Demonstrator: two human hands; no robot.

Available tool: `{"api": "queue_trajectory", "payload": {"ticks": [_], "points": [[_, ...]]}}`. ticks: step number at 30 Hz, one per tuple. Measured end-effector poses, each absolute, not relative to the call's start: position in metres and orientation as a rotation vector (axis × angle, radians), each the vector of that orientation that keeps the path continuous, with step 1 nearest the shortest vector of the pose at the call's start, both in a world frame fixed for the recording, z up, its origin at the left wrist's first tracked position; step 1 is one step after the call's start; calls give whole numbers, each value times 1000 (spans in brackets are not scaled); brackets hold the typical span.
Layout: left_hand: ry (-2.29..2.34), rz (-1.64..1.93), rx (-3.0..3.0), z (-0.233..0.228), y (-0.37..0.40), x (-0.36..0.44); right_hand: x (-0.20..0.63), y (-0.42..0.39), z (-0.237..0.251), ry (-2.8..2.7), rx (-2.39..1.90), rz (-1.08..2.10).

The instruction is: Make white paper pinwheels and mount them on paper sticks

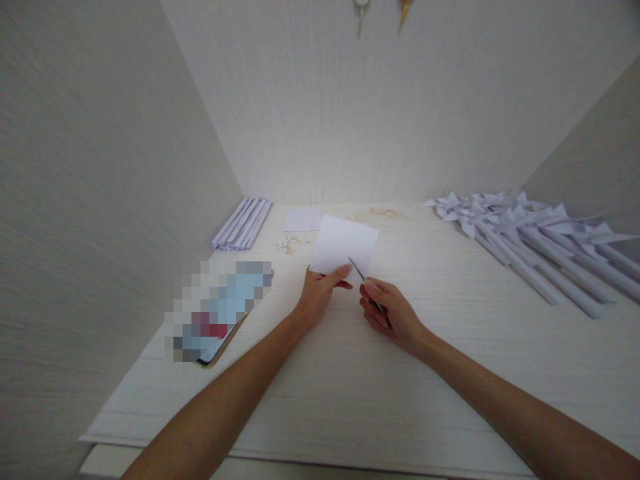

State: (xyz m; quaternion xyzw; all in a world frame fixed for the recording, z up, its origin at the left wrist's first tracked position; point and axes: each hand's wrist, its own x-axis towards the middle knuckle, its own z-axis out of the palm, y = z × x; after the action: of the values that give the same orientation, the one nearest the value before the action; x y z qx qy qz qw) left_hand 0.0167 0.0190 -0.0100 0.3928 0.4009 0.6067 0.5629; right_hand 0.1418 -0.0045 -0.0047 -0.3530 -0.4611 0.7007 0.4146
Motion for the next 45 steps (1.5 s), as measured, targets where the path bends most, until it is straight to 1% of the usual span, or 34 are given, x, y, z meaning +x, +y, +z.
{"api": "queue_trajectory", "payload": {"ticks": [45], "points": [[905,1423,926,-13,21,16,141,-4,-8,-1183,-870,1749]]}}
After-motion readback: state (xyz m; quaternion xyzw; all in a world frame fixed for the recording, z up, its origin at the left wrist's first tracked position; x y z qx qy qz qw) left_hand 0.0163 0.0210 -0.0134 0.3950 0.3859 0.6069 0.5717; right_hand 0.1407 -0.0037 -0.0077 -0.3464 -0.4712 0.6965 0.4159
